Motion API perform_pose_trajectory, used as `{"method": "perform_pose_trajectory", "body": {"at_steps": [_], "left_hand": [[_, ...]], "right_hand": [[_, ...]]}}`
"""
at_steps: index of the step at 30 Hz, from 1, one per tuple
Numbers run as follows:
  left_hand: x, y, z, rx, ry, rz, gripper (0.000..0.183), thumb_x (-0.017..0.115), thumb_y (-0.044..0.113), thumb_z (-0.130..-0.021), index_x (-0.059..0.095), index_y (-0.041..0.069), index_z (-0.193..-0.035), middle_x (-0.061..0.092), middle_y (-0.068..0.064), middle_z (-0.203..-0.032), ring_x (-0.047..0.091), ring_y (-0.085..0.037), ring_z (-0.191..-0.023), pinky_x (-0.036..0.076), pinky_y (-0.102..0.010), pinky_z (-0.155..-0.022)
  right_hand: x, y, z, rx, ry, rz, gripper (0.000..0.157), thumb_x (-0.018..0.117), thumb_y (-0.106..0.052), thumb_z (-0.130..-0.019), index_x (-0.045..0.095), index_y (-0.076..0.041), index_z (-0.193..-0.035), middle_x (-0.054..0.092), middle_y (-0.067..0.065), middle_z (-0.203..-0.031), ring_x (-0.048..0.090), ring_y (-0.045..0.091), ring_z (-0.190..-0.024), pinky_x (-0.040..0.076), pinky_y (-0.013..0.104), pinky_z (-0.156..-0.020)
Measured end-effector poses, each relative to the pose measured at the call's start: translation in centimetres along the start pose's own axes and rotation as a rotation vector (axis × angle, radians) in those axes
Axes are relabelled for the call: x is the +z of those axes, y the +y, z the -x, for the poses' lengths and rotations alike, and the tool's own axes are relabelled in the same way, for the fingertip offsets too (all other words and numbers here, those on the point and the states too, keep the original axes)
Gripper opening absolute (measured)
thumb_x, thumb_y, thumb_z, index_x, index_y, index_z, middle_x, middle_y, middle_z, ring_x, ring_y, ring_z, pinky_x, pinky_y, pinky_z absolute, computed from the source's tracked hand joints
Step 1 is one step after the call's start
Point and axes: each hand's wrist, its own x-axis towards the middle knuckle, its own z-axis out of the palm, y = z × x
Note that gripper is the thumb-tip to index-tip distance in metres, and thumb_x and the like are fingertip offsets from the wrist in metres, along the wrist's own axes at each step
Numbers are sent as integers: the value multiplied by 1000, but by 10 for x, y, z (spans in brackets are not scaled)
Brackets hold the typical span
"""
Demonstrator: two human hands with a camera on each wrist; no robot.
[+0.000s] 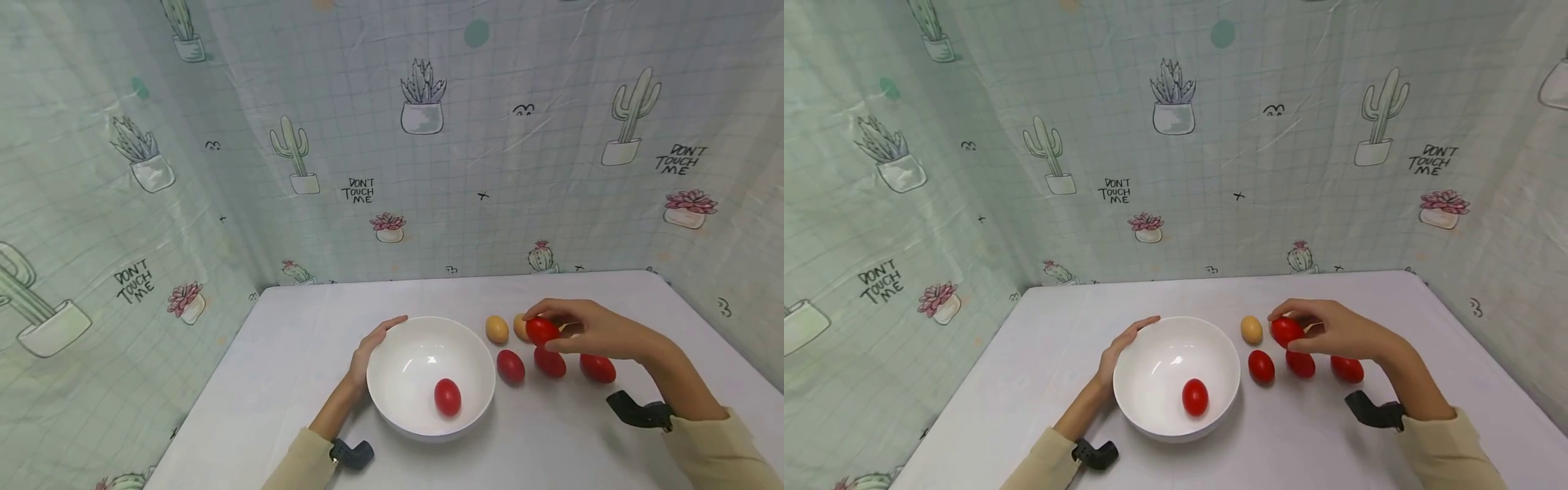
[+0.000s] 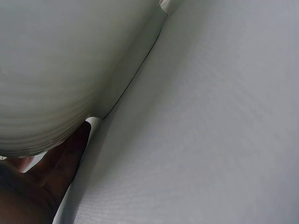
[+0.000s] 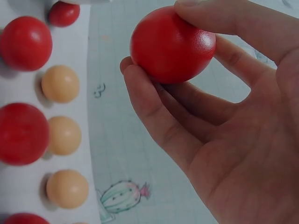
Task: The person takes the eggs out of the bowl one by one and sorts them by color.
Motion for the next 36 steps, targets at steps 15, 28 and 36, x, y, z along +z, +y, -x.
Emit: {"method": "perform_pose_trajectory", "body": {"at_steps": [15,28,36], "left_hand": [[0,0,1,15,-24,35,56,14,29,-111,38,10,-158,44,-18,-161,64,-6,-126,57,-29,-102],[0,1,3,13,-38,24,57,14,32,-111,38,12,-159,45,-18,-160,65,-9,-127,58,-30,-101],[-1,1,0,18,-34,39,56,14,30,-111,37,9,-158,45,-21,-159,66,-8,-124,58,-29,-100]], "right_hand": [[-9,24,19,59,64,42,54,79,-28,-89,59,-12,-136,67,12,-127,64,23,-110,59,22,-80],[-15,41,29,83,68,31,53,76,-24,-90,57,-4,-136,67,17,-126,64,26,-110,60,23,-77],[-33,56,42,130,73,24,55,74,-23,-91,53,-5,-139,61,23,-131,61,31,-116,63,31,-75]]}}
